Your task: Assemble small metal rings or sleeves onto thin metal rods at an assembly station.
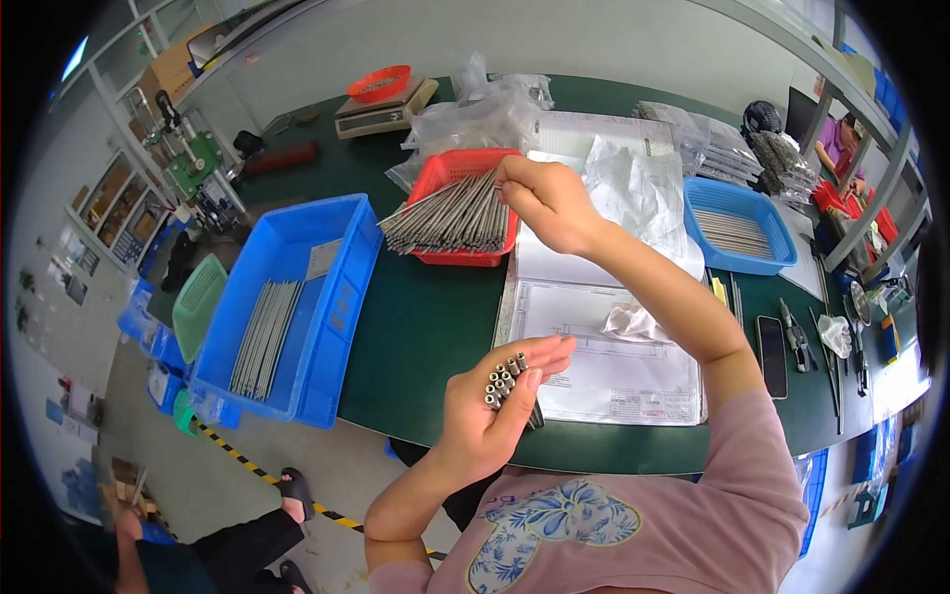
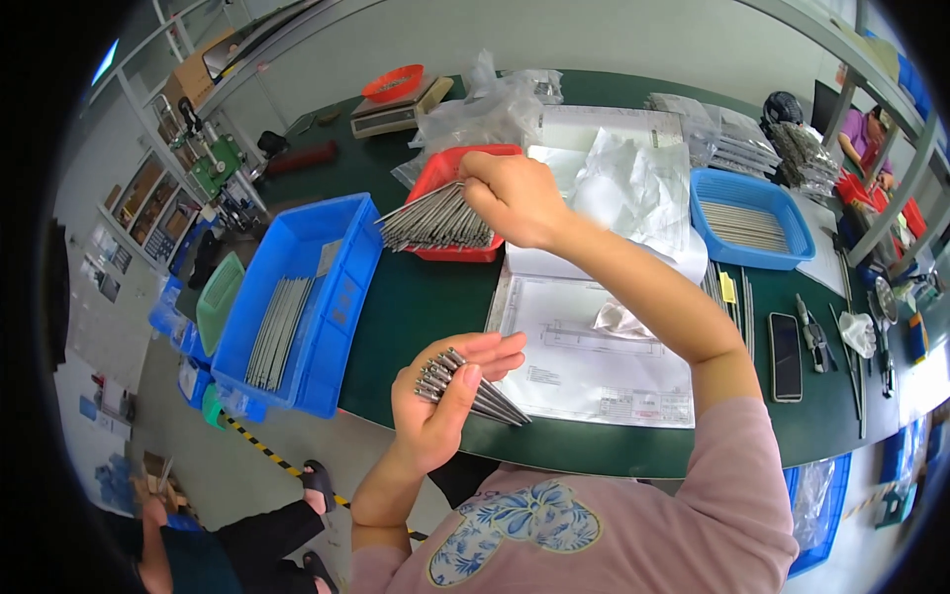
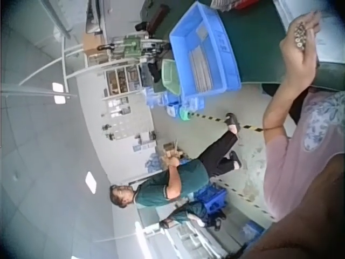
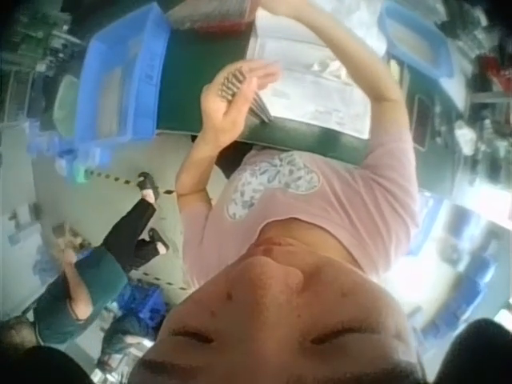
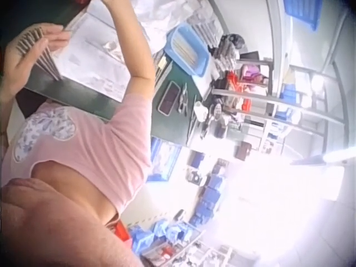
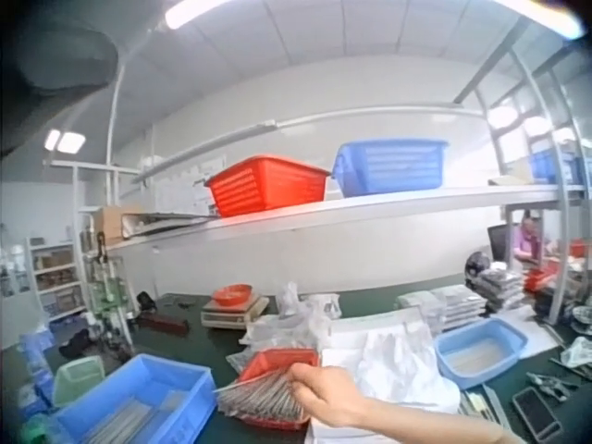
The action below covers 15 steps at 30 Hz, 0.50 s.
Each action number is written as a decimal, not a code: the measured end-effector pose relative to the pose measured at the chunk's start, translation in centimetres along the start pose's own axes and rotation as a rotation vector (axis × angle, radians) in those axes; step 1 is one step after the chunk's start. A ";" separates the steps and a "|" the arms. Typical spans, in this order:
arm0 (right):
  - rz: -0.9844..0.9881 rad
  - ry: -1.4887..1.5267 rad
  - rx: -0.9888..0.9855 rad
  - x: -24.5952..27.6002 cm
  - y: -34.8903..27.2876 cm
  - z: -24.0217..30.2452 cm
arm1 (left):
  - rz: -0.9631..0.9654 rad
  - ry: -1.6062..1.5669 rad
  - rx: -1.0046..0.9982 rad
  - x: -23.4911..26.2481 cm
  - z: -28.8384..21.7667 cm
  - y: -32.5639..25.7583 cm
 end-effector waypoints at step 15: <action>0.076 0.655 0.143 6.0 -5.5 10.2 | 0.031 0.256 -0.038 0.1 -0.3 0.3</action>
Point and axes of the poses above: each hand's wrist, its own y-axis towards the middle knuckle, its own x-axis out of the back of the hand, z = x × y, the point moved 1 cm from there along y, towards the middle knuckle, and after that the axes turned 7 degrees about x, right-handed, at the moved point
